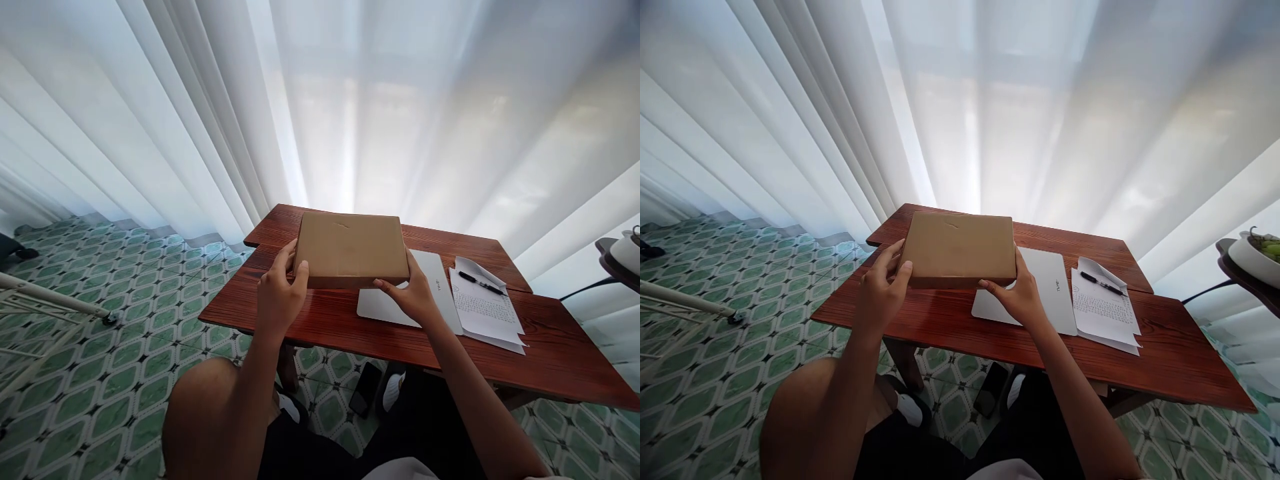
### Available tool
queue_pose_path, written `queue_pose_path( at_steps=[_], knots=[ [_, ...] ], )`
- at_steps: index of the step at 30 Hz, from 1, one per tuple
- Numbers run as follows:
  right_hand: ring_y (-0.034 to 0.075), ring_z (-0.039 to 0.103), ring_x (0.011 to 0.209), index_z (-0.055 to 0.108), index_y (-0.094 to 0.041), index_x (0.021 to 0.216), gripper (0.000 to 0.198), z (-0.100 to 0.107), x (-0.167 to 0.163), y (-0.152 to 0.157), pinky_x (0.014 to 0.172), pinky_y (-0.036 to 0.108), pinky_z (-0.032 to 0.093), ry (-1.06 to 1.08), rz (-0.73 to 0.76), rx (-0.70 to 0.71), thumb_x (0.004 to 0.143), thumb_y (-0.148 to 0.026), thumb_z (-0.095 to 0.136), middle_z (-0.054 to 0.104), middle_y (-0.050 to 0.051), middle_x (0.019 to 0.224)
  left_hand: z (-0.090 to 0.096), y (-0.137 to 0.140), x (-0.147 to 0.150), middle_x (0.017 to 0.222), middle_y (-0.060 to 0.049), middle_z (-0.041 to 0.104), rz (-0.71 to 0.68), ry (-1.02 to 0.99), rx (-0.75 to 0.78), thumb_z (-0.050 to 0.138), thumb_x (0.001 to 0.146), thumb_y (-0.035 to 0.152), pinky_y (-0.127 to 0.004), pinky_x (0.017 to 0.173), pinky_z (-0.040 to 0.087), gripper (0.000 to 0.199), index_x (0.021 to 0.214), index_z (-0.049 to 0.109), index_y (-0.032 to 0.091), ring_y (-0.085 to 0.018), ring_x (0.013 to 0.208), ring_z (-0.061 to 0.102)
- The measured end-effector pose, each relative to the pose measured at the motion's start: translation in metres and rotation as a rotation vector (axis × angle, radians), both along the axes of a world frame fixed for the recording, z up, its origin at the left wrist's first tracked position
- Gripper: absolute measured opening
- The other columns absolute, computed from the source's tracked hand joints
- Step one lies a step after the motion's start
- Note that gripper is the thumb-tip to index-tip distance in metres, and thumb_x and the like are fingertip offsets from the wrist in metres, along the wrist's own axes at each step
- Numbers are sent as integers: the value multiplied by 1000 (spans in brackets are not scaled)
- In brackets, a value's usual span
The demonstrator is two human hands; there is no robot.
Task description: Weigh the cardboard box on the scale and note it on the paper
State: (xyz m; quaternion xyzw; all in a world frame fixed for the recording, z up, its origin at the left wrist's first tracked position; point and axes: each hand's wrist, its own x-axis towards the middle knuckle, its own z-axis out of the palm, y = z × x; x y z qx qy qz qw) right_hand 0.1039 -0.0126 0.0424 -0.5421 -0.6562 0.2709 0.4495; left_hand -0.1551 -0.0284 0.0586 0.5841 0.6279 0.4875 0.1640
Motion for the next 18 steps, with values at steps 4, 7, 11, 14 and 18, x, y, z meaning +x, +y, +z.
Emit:
queue_pose_path(
  at_steps=[4,7,11,14,18],
  knots=[
    [36,52,133,31,-27,159,105,5,24,-5,105,48,49,11,-44,22,73,-58,82,56,11,146,-4,4,14,142,-6,58,-142,-127,41,50,95,38,-33,105,50,55,147,52,19,-25,132,55],
    [36,53,132,33,-27,159,104,7,43,-9,105,48,49,5,-79,22,73,-57,82,56,11,145,-6,10,28,146,-7,55,-213,-163,46,50,95,37,-33,112,45,58,148,51,14,-25,135,52],
    [36,56,126,35,-26,158,102,8,69,-10,101,50,51,-8,-124,22,73,-58,81,61,11,140,-1,19,48,148,-6,53,-289,-150,-1,51,94,39,-36,114,44,60,149,50,16,-27,138,48],
    [35,59,121,36,-27,158,101,7,87,-10,99,49,53,4,-144,33,72,-58,81,62,10,137,6,27,65,146,-8,55,-384,-202,-15,53,93,39,-37,113,45,62,150,48,14,-26,138,49],
    [33,63,112,41,-26,155,96,5,110,-11,92,47,55,4,-184,41,73,-59,80,64,12,132,12,41,87,145,-11,55,-480,-252,-28,57,88,37,-38,113,45,66,147,50,9,-28,137,51]
  ],
)
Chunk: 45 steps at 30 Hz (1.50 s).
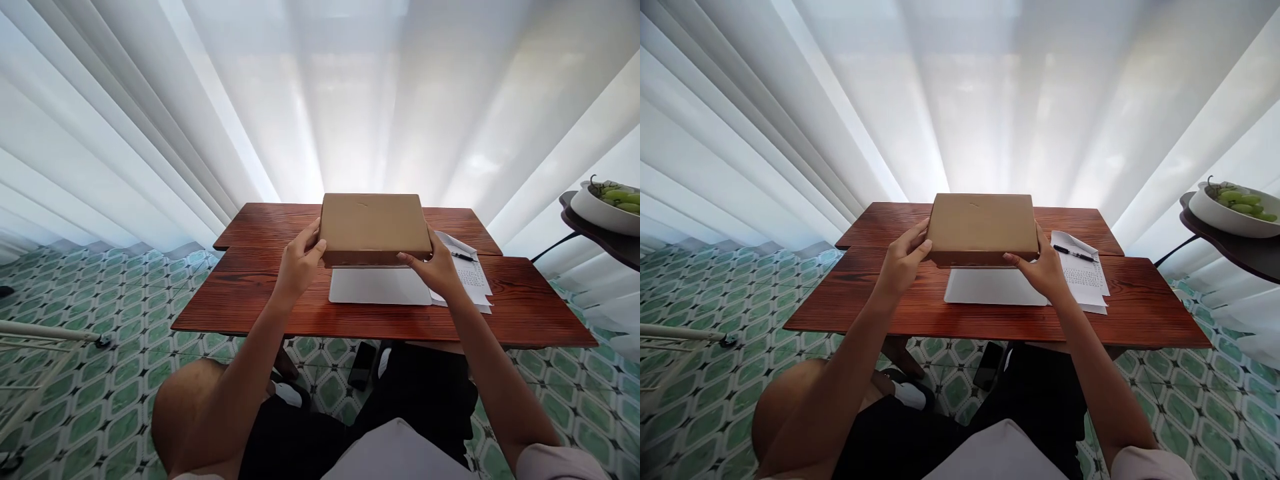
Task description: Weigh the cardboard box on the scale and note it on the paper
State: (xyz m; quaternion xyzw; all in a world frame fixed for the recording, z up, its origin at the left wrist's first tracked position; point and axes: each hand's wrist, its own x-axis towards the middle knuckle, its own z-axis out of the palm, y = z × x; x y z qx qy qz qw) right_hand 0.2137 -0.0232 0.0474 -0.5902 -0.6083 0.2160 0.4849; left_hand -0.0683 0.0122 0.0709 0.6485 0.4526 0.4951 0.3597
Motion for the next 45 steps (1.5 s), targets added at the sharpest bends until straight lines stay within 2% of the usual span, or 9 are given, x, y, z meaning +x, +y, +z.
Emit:
queue_pose_path(
  at_steps=[5,10,15,23,32,38,41,45],
  knots=[
    [30,65,100,55,-22,143,83,-4,24,-3,83,43,58,14,-43,-34,73,-60,80,68,11,121,-2,15,21,140,-12,59,-118,-48,-68,63,84,39,-43,112,46,73,147,48,7,-29,133,54],
    [31,64,105,53,-23,144,83,-14,42,-3,83,43,56,3,-50,-46,73,-59,79,68,11,122,-11,23,34,136,-13,62,-166,-29,-132,65,83,38,-44,110,49,74,149,47,8,-29,130,56],
    [34,62,114,46,-23,151,91,-27,48,-4,89,46,55,-20,-73,-80,74,-60,78,66,12,128,-21,23,41,137,-15,61,-150,5,-202,64,83,38,-45,110,49,75,149,46,7,-29,130,56],
    [36,63,112,53,-24,147,83,-40,46,-5,92,49,52,-59,-96,-83,76,-61,76,69,12,126,-32,20,41,135,-14,62,-102,90,-234,61,86,36,-43,108,50,69,149,48,10,-29,126,59],
    [40,60,117,49,-25,150,89,-46,40,-6,95,55,49,-79,-124,-113,74,-64,74,65,13,133,-44,21,37,134,-12,64,-67,177,-164,58,88,35,-40,108,50,64,147,52,11,-27,128,58],
    [40,61,115,46,-26,152,90,-45,42,-7,93,55,50,-114,-128,-140,76,-67,72,66,12,132,-44,19,38,135,-13,63,-41,241,-166,56,89,37,-37,110,47,63,147,52,10,-27,128,58],
    [39,61,114,43,-27,153,94,-44,44,-8,89,52,52,-140,-99,-192,74,-69,74,64,13,132,-43,11,39,142,-12,58,-8,357,-169,58,90,46,-39,109,47,72,152,44,14,-28,131,55],
    [35,61,114,48,-28,147,92,-50,45,-13,86,45,54,-109,-30,-218,69,-63,81,62,11,135,-49,-2,42,152,-13,47,19,486,-185,69,82,60,-42,104,50,100,161,24,19,-32,130,54]
  ],
)
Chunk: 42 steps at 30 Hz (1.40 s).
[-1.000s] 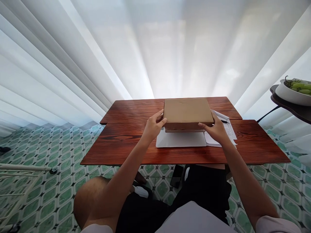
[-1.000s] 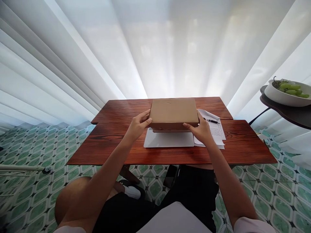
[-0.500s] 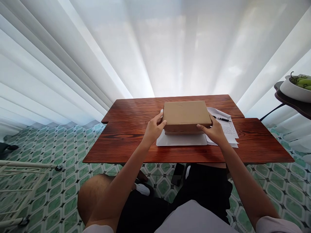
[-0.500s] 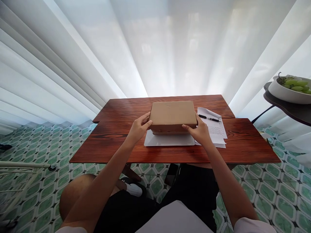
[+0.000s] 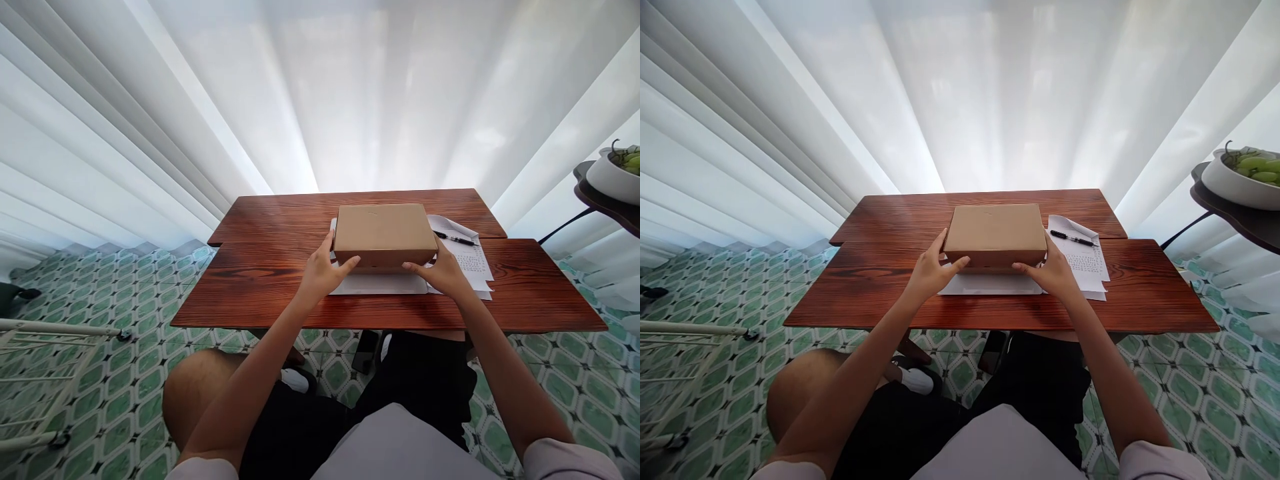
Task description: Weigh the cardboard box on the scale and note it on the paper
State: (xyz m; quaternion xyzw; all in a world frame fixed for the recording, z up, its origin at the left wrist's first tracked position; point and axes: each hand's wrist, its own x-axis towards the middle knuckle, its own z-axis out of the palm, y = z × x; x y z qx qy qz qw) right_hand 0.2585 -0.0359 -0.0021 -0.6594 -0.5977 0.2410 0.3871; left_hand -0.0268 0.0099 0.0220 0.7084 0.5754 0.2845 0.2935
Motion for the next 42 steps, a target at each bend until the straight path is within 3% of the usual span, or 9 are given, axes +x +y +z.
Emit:
queue_pose_path(
  at_steps=[2,9,18,25,30,36,39,41,42],
  knots=[
    [33,64,105,53,-24,140,87,-4,-2,-2,81,42,54,4,1,-28,68,-61,83,67,12,125,-7,-5,2,150,-12,49,-13,-22,-5,73,79,60,-40,98,53,101,160,25,22,-31,127,56],
    [29,65,89,62,-20,126,76,-11,-7,-3,72,38,50,-35,-105,-44,65,-60,83,71,10,102,-27,-11,11,127,-13,65,67,28,56,80,79,47,-42,93,52,70,136,52,18,-32,118,61],
    [27,64,76,65,-17,100,62,-16,-6,-1,64,36,44,-125,-176,-75,65,-66,79,71,9,84,-39,-8,12,105,-7,72,117,69,158,79,81,48,-35,78,50,54,122,59,19,-27,94,69],
    [28,65,71,61,-19,87,57,-21,-4,0,64,38,46,-152,-210,-27,64,-68,78,69,7,74,-39,-8,14,97,-6,73,152,114,180,78,83,45,-37,78,49,41,110,62,18,-28,91,70],
    [31,69,77,65,-18,94,60,-17,-3,-3,68,40,51,-151,-197,-48,64,-68,80,73,9,83,-42,-8,11,106,-6,72,98,7,147,77,84,45,-38,80,53,48,121,59,19,-28,95,69],
    [34,72,95,61,-19,126,78,-9,3,-11,74,44,60,-72,-96,-102,66,-62,84,72,13,113,-46,-11,5,141,-10,57,15,-196,101,81,80,39,-38,97,55,85,151,37,24,-25,121,62],
    [34,68,109,53,-24,139,82,1,8,-24,85,49,60,-91,-54,9,69,-56,83,63,12,133,-44,-17,-9,147,-12,52,6,-165,313,78,83,42,-38,101,53,86,153,33,22,-25,133,52],
    [34,63,118,51,-25,141,71,8,7,-36,89,48,59,-154,-132,239,79,-50,76,60,13,135,-38,-24,-22,138,-13,58,35,-72,552,70,88,44,-41,100,52,64,143,45,20,-25,128,55],
    [32,64,113,53,-24,139,62,12,5,-42,85,46,59,-193,-174,370,85,-48,71,62,13,128,-33,-29,-28,128,-13,64,39,-19,644,66,90,44,-42,98,52,50,132,54,20,-25,120,59]
  ],
)
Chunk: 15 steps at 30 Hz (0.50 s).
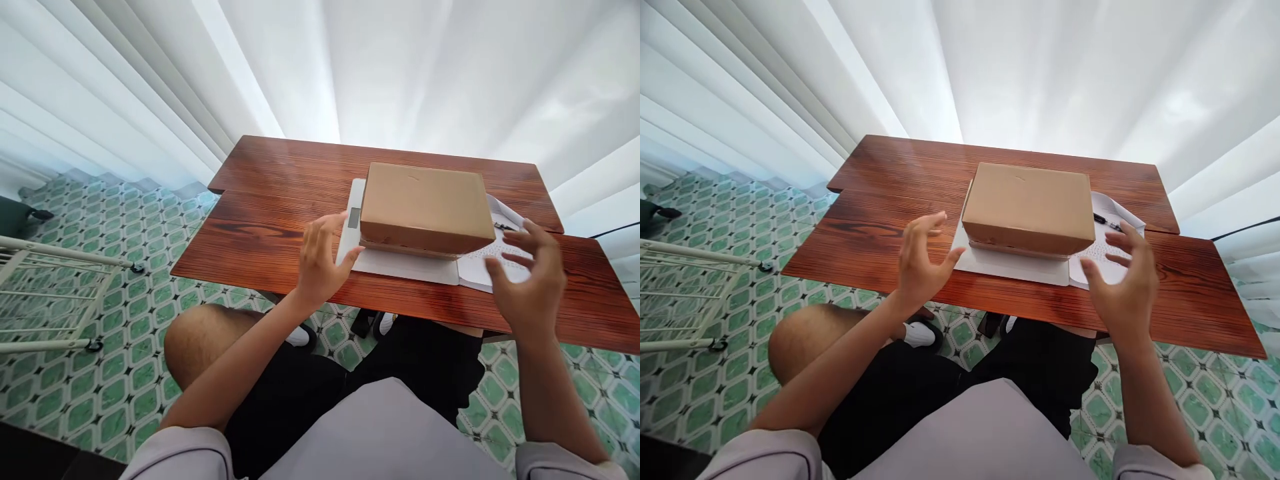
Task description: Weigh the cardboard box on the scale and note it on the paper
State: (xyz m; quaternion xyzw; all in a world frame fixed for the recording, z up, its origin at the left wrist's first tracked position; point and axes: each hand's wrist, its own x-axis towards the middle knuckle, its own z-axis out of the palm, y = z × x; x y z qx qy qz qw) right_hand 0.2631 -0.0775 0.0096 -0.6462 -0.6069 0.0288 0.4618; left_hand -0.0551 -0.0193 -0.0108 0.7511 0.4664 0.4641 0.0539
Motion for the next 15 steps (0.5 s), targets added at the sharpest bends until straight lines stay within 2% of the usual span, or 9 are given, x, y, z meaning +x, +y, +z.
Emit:
queue_pose_path(
  at_steps=[2,3,6,8,9,12,13,14,15],
  knots=[
    [25,66,84,62,-21,121,34,5,-11,-10,72,40,55,-75,26,220,96,-43,54,66,8,97,12,-12,-8,97,-7,71,-70,129,52,60,88,43,-43,88,54,24,102,65,24,-23,95,66],
    [22,63,75,64,-21,111,25,6,-19,-12,70,37,52,-111,126,239,100,-36,47,64,6,85,19,-18,-8,85,-4,70,-166,227,-56,59,86,42,-42,81,54,17,92,66,28,-22,86,66],
    [17,58,71,61,-22,98,21,7,-52,-13,68,31,46,-155,631,99,101,-18,41,64,4,81,34,-40,4,75,2,66,-823,426,-281,60,86,37,-32,53,48,8,80,65,38,-18,69,63],
    [16,58,73,58,-20,96,19,5,-77,-7,68,29,45,-230,877,25,101,-16,41,64,4,79,30,-57,22,81,2,65,-1267,392,3,57,90,27,-26,49,47,19,75,63,37,-15,73,61],
    [17,55,70,57,-20,92,21,4,-89,-4,65,29,42,-265,963,22,102,-18,39,62,3,76,24,-67,33,78,0,62,-1382,322,179,56,89,20,-25,49,47,26,68,61,35,-15,74,60],
    [16,48,63,51,-20,83,31,-3,-120,3,58,29,35,-216,1187,-63,106,-25,31,56,2,70,-8,-98,63,68,-5,58,-1418,211,446,64,76,15,-32,41,40,29,56,58,33,-22,70,59],
    [15,45,61,48,-21,80,33,-6,-129,5,57,29,33,-142,1239,-122,106,-26,29,54,1,68,-21,-107,71,67,-5,57,-1374,235,288,67,75,20,-33,40,37,26,55,58,34,-22,66,58],
    [15,44,61,45,-21,78,34,-10,-136,6,58,28,33,-58,1277,-191,106,-27,29,51,0,67,-32,-115,79,65,-6,55,-1176,304,-23,68,76,30,-31,37,32,23,56,59,35,-23,60,56],
    [14,42,60,42,-21,76,34,-13,-143,6,58,27,32,30,1302,-255,106,-28,29,48,-1,66,-42,-121,85,66,-7,56,-765,399,-332,68,78,38,-31,36,32,25,56,58,33,-24,60,55]
  ],
)
